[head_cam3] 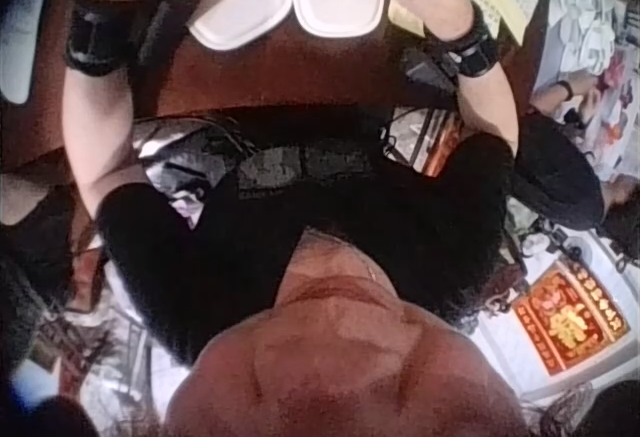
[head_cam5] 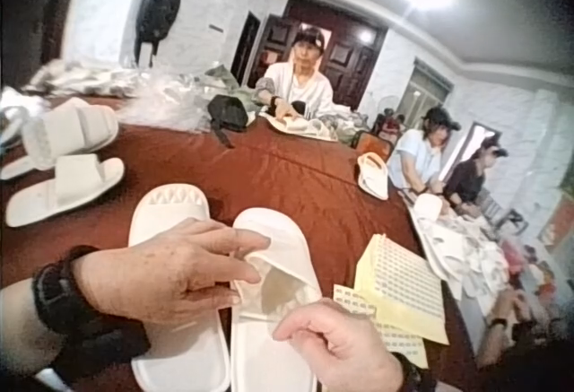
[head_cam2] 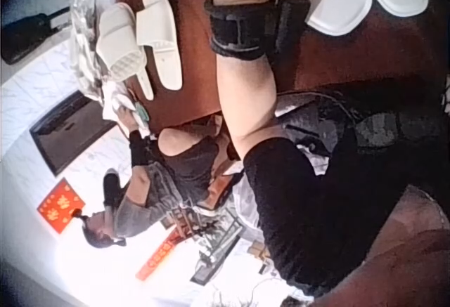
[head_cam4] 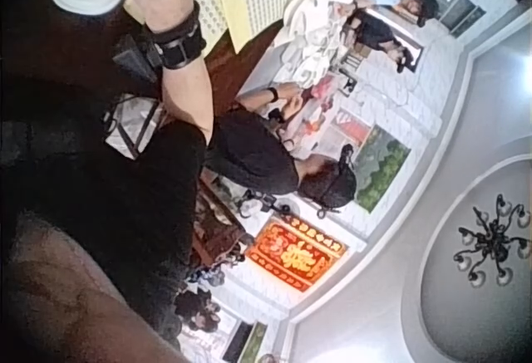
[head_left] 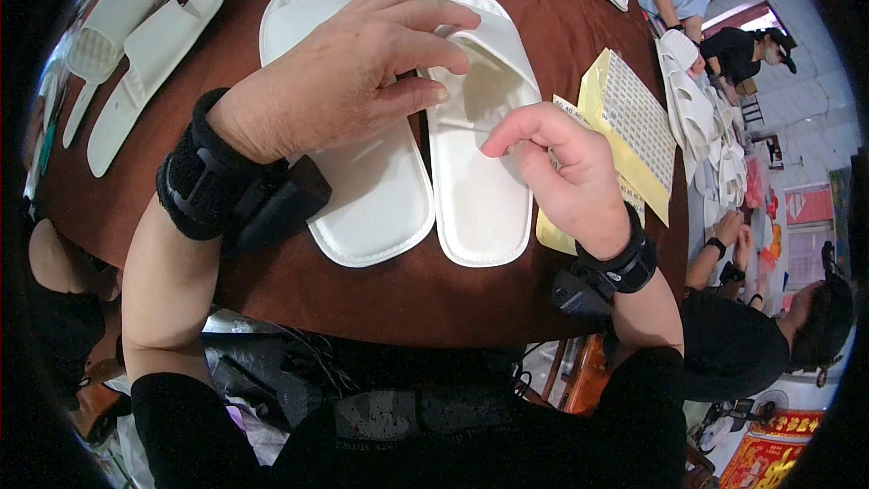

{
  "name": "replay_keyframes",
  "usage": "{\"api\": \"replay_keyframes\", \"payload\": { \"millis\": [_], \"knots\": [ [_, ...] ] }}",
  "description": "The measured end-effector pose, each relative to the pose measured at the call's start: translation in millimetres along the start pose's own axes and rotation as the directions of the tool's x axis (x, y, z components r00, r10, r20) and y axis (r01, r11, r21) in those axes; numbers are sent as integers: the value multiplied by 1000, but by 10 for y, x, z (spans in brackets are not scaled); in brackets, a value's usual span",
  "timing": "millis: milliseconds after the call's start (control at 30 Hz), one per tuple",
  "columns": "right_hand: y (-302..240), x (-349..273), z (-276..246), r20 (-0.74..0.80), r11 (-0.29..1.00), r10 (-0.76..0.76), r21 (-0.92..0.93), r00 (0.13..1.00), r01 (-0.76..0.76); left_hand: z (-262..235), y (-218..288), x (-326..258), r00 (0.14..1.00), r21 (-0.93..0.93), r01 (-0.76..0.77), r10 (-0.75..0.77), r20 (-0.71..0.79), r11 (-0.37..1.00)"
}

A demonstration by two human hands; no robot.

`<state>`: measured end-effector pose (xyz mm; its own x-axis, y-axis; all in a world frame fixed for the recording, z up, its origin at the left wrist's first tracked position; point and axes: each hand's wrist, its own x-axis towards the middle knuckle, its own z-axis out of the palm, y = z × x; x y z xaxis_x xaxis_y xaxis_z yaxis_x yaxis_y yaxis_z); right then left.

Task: The person is inspecting and labeling a pair of white slippers at a production table.

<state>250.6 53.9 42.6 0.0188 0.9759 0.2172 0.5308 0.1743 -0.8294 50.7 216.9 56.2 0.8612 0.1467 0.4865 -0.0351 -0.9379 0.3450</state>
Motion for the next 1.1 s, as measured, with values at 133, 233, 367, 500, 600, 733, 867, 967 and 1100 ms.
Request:
{"api": "replay_keyframes", "payload": {
  "millis": [133, 233, 367, 500, 600, 733, 867, 967, 1100],
  "knots": [
    [-13, 30, -45, -25, 983, -61, -174, 998, 56, -1, 2, -4, 1000, 5, 9, -9, -3, 1000],
    [-16, 19, -30, -43, 993, 63, 106, 997, -58, 1, 0, -1, 1000, 11, 9, -9, 1, 1000],
    [-12, 36, -41, 15, 1000, 23, -19, 1000, -23, 1, 2, 6, 1000, -10, 1, -1, 8, 1000],
    [-37, 15, -61, 60, 995, 96, 30, 994, -98, -17, -4, 7, 1000, -8, -10, 10, 1, 1000],
    [-40, 1, -24, 62, 1000, 11, -6, 998, -10, -16, -1, -1, 1000, -4, -8, 8, 5, 1000],
    [-17, 52, -56, 24, 999, 53, -9, 998, -53, -13, -6, -1, 1000, -9, 0, 0, 13, 1000],
    [-22, 35, -50, 45, 999, 32, 17, 998, -32, -6, -8, -1, 1000, 0, -11, 11, -4, 1000],
    [-16, 33, -37, 47, 997, 53, 50, 997, -55, -3, -9, -3, 1000, 6, -8, 8, 4, 1000],
    [19, 45, -36, 55, 996, 67, 47, 996, -70, 7, -16, -9, 1000, -1, -9, 9, -13, 1000]
  ]
}}
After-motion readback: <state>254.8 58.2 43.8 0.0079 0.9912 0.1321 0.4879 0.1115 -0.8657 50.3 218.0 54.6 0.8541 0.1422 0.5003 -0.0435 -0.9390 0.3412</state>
